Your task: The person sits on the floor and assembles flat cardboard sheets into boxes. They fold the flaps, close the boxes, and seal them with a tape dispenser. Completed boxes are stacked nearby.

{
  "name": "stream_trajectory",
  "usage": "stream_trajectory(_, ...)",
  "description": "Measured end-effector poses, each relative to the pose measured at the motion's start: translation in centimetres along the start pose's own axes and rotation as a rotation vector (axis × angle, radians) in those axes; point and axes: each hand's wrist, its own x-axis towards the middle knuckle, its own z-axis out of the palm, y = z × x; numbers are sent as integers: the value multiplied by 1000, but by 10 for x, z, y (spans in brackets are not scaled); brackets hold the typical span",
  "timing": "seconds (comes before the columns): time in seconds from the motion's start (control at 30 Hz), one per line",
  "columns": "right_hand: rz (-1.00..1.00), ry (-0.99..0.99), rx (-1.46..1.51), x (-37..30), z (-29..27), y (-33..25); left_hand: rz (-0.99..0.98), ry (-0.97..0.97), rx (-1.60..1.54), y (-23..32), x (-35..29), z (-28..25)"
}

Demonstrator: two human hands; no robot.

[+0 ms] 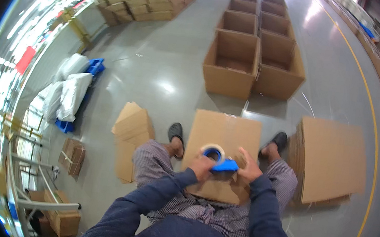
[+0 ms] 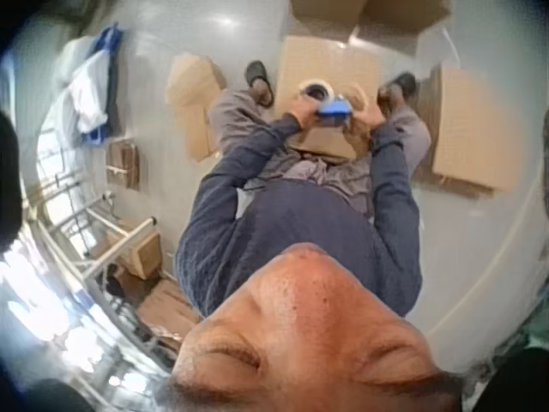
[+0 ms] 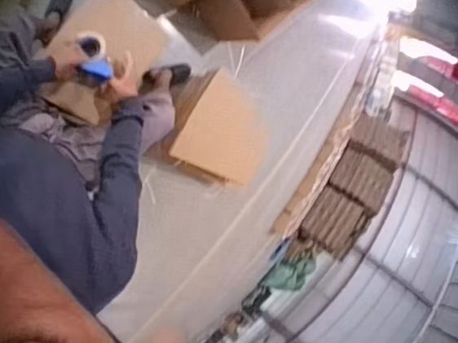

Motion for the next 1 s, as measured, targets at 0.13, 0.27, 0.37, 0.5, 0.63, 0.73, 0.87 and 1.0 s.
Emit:
stream_trajectory(0.13,-57,-22,-71,9,5,-56,175,92,75,-15,-1,-46)
stream_trajectory(0.27,-146,75,-82,10,9,-93,245,87,11,-19,5,-93)
stream_trajectory(0.37,-186,120,37,6,7,-110,300,89,-8,-16,8,-121)
stream_trajectory(0.5,-186,68,202,2,-2,-128,392,109,-34,-8,9,-149)
stream_trajectory(0.63,-54,-33,383,7,-16,-133,391,-18,-194,-1,10,-169)
stream_trajectory(0.73,103,-128,582,12,-20,-130,373,-108,-328,1,14,-177)
stream_trajectory(0.87,122,-102,680,13,-18,-119,318,-135,-447,-1,17,-180)
stream_trajectory(1.0,92,-238,969,17,-21,-102,269,-205,-507,-6,19,-181)
